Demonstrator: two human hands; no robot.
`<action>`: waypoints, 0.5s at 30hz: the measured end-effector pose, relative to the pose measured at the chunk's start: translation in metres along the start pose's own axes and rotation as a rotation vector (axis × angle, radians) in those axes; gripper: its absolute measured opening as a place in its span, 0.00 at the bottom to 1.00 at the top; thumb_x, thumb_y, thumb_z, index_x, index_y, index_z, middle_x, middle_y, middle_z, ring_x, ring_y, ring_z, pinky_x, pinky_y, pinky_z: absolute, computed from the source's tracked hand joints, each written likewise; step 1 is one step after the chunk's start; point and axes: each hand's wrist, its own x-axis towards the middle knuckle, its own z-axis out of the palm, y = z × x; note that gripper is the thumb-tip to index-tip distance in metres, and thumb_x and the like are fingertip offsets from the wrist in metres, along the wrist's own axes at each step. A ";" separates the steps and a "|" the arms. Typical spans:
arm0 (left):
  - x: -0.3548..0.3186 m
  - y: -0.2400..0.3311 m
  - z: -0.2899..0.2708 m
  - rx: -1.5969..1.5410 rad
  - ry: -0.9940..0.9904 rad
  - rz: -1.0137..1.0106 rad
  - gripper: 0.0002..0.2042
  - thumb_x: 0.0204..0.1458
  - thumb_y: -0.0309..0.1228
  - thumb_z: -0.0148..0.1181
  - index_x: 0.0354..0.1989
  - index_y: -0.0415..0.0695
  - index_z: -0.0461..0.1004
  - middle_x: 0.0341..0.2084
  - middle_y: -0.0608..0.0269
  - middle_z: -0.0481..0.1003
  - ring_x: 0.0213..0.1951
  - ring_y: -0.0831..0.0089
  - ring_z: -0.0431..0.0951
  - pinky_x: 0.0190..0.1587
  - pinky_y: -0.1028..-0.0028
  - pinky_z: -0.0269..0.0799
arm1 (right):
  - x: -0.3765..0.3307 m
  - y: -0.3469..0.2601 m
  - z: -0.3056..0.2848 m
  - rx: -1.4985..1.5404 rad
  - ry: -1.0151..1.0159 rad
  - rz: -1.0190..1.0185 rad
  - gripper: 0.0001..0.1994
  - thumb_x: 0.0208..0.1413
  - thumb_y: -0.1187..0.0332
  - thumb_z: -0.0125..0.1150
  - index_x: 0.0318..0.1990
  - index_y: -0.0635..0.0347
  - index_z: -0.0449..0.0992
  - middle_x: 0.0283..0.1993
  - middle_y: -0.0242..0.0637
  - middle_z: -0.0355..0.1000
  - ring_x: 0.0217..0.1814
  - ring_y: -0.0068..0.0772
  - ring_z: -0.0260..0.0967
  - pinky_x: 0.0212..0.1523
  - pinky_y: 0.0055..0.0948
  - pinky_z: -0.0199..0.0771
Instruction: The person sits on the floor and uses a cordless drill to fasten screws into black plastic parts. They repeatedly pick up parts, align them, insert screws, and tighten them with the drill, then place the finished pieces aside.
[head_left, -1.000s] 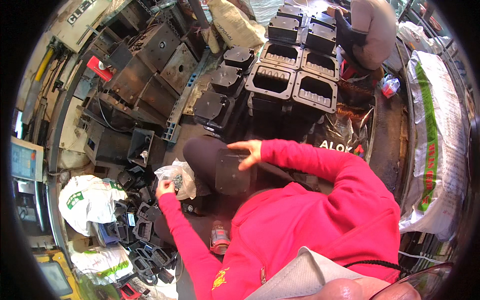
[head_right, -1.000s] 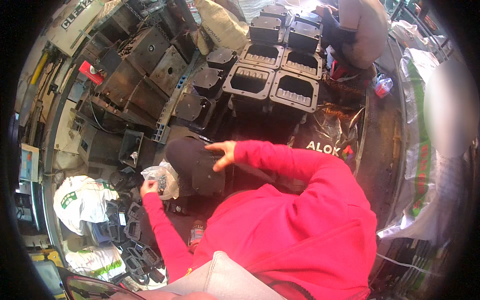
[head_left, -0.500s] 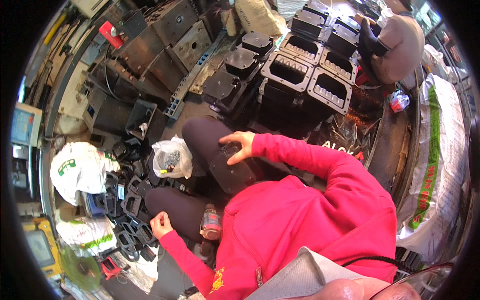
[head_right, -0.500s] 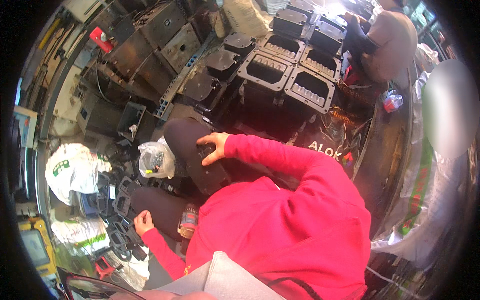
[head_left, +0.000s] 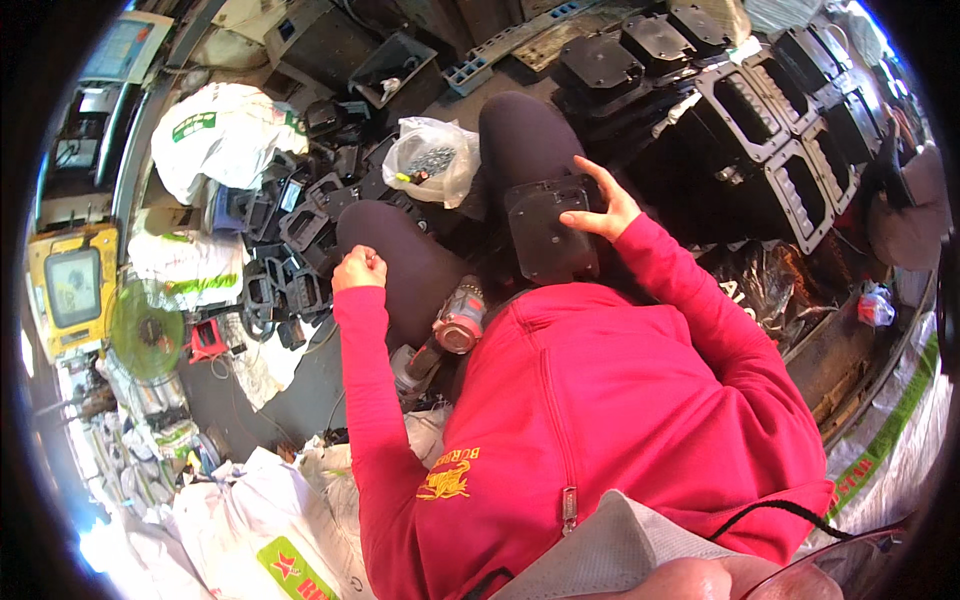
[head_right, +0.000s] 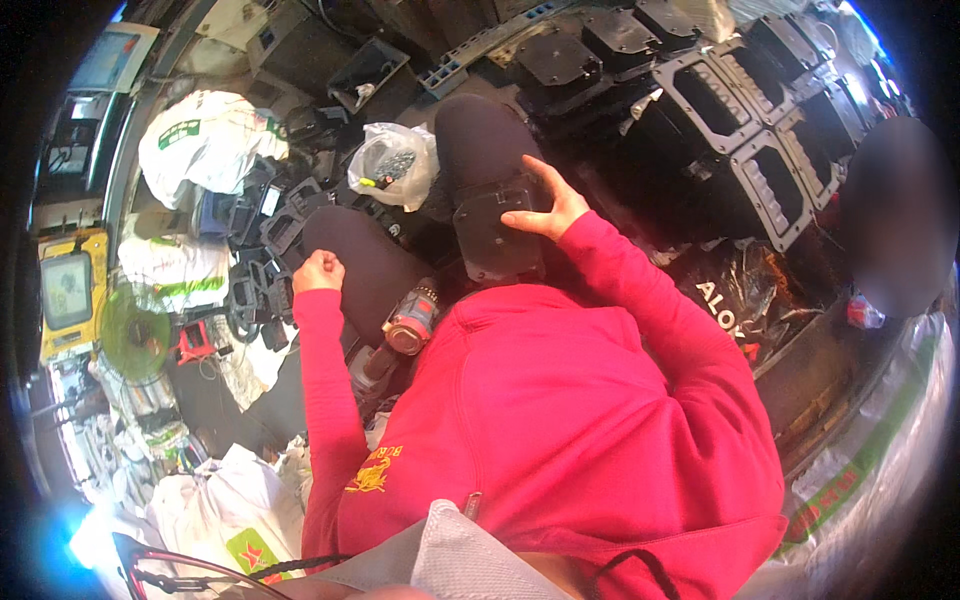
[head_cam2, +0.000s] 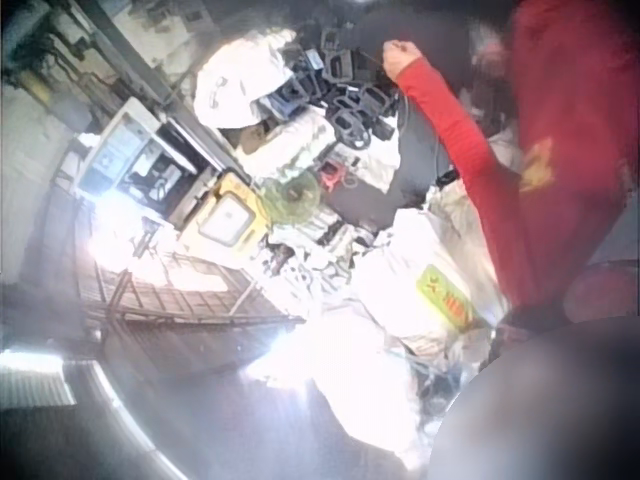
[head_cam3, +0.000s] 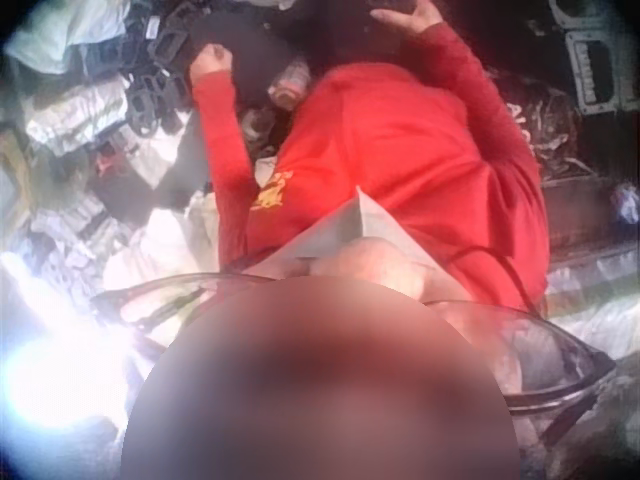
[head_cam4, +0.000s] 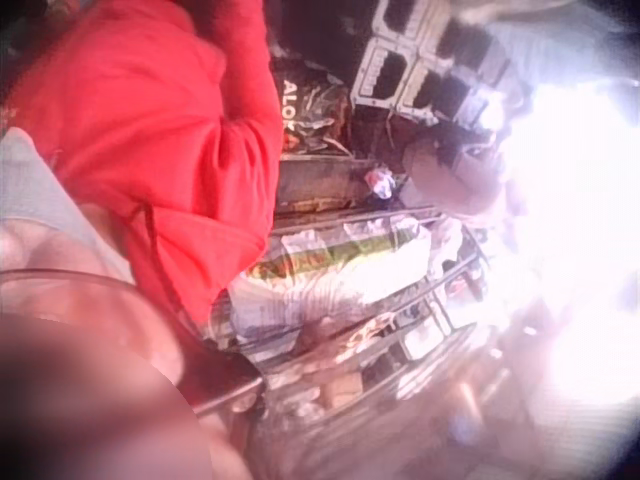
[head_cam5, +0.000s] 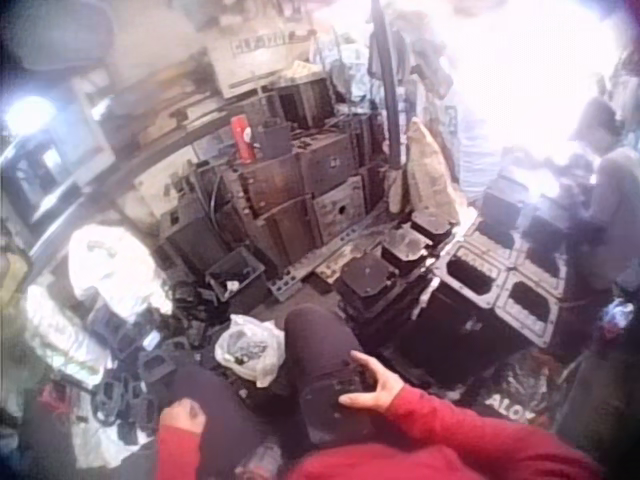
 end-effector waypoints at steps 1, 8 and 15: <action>0.006 0.007 -0.009 -0.238 -0.112 -0.118 0.11 0.47 0.31 0.64 0.38 0.42 0.77 0.30 0.58 0.79 0.30 0.67 0.80 0.32 0.69 0.75 | -0.001 -0.004 0.000 0.018 -0.012 -0.001 0.47 0.37 0.55 0.76 0.66 0.55 0.57 0.65 0.47 0.60 0.69 0.41 0.55 0.67 0.35 0.53; 0.063 0.142 -0.009 -0.970 -0.894 0.385 0.08 0.53 0.26 0.61 0.39 0.37 0.78 0.34 0.61 0.79 0.36 0.77 0.78 0.41 0.77 0.73 | 0.004 -0.021 0.004 0.007 -0.119 0.005 0.40 0.40 0.58 0.74 0.63 0.53 0.63 0.60 0.42 0.67 0.64 0.36 0.61 0.63 0.33 0.59; 0.080 0.205 0.049 -1.007 -1.081 0.294 0.10 0.50 0.27 0.65 0.39 0.39 0.79 0.36 0.63 0.79 0.41 0.77 0.77 0.48 0.77 0.71 | 0.003 -0.021 0.007 -0.026 -0.046 0.043 0.40 0.40 0.57 0.74 0.63 0.54 0.64 0.59 0.44 0.67 0.63 0.37 0.63 0.61 0.34 0.62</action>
